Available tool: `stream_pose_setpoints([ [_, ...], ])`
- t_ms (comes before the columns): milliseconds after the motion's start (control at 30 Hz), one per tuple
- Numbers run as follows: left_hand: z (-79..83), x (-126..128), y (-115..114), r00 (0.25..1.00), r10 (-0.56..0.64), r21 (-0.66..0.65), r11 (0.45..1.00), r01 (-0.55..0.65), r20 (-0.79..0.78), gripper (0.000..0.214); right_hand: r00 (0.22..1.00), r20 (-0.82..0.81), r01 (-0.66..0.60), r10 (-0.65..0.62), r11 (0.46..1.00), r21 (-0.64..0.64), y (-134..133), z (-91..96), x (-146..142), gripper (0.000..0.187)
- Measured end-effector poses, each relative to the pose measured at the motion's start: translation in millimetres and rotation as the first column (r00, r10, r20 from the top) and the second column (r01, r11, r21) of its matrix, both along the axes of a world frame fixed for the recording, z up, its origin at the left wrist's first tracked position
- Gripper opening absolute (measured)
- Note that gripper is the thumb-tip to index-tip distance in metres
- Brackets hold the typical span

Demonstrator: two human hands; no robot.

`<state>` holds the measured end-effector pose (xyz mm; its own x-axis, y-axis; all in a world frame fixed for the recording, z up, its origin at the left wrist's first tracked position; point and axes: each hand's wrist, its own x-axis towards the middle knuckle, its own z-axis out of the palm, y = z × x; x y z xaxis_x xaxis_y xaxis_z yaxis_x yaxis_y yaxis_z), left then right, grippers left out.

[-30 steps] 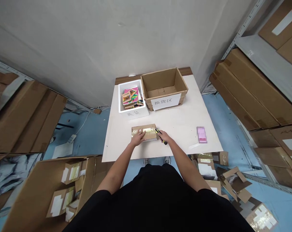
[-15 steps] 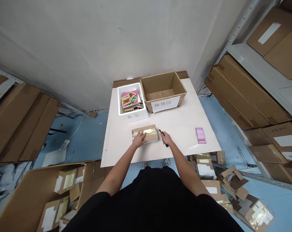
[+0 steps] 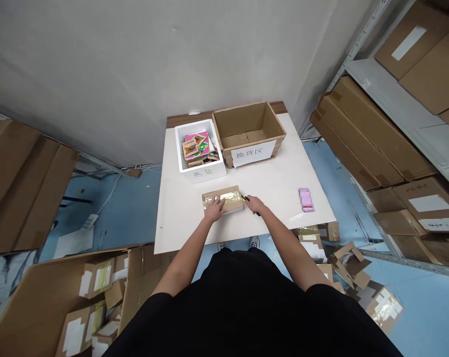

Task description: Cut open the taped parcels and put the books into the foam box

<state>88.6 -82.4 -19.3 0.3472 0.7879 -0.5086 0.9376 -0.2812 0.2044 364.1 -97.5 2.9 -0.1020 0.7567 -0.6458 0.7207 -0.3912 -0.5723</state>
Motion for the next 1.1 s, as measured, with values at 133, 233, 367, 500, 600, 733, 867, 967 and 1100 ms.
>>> stream_pose_setpoints([
  [133, -0.5, 1.5, -1.8, 1.000, 0.000, 0.042, 0.999, 0.000, 0.018, 0.074, 0.999, 0.031, -0.013, 0.014, 0.999, -0.032, -10.1, 0.0, 14.0, 0.019],
  [233, 4.6, -1.5, 6.0, 0.998, -0.008, 0.076, 0.997, 0.004, 0.055, 0.071, 0.990, 0.053, 0.130, -0.131, 0.991, 0.035, -14.6, 0.6, 10.9, 0.028],
  [367, 15.9, -16.3, 28.4, 0.995, 0.077, 0.154, 0.984, -0.085, 0.056, 0.064, 0.952, 0.054, 0.290, -0.301, 0.945, 0.152, -23.0, -6.5, -29.4, 0.042],
  [500, 22.5, -29.5, 34.9, 0.982, 0.181, 0.109, 0.979, -0.175, -0.052, 0.068, 0.911, 0.145, 0.363, -0.386, 0.918, 0.160, -24.2, -21.0, -70.7, 0.059],
  [600, 20.3, -25.0, 9.9, 0.957, 0.261, 0.131, 0.961, -0.245, -0.128, 0.072, 0.882, 0.186, 0.399, -0.433, 0.896, 0.193, -4.2, -26.0, -71.4, 0.069],
  [733, 11.0, 0.4, -47.9, 0.971, 0.176, 0.114, 0.981, -0.158, -0.164, 0.068, 0.873, 0.174, 0.413, -0.456, 0.880, 0.234, 44.5, -20.1, -45.2, 0.065],
  [867, 13.2, 20.9, -64.9, 0.996, 0.037, 0.092, 0.995, -0.030, -0.080, 0.057, 0.899, 0.152, 0.376, -0.411, 0.902, 0.212, 67.3, -9.6, -23.2, 0.065],
  [967, 24.3, 24.2, -31.7, 0.996, -0.056, 0.164, 0.984, 0.066, -0.066, 0.066, 0.909, 0.148, 0.344, -0.389, 0.903, 0.257, 40.0, -10.7, -16.1, 0.070],
  [1100, 29.6, 31.8, 20.1, 0.893, -0.448, 0.014, 0.894, 0.448, 0.037, 0.099, 0.957, 0.133, 0.234, -0.256, 0.959, 0.159, -22.0, -27.2, -13.7, 0.082],
])
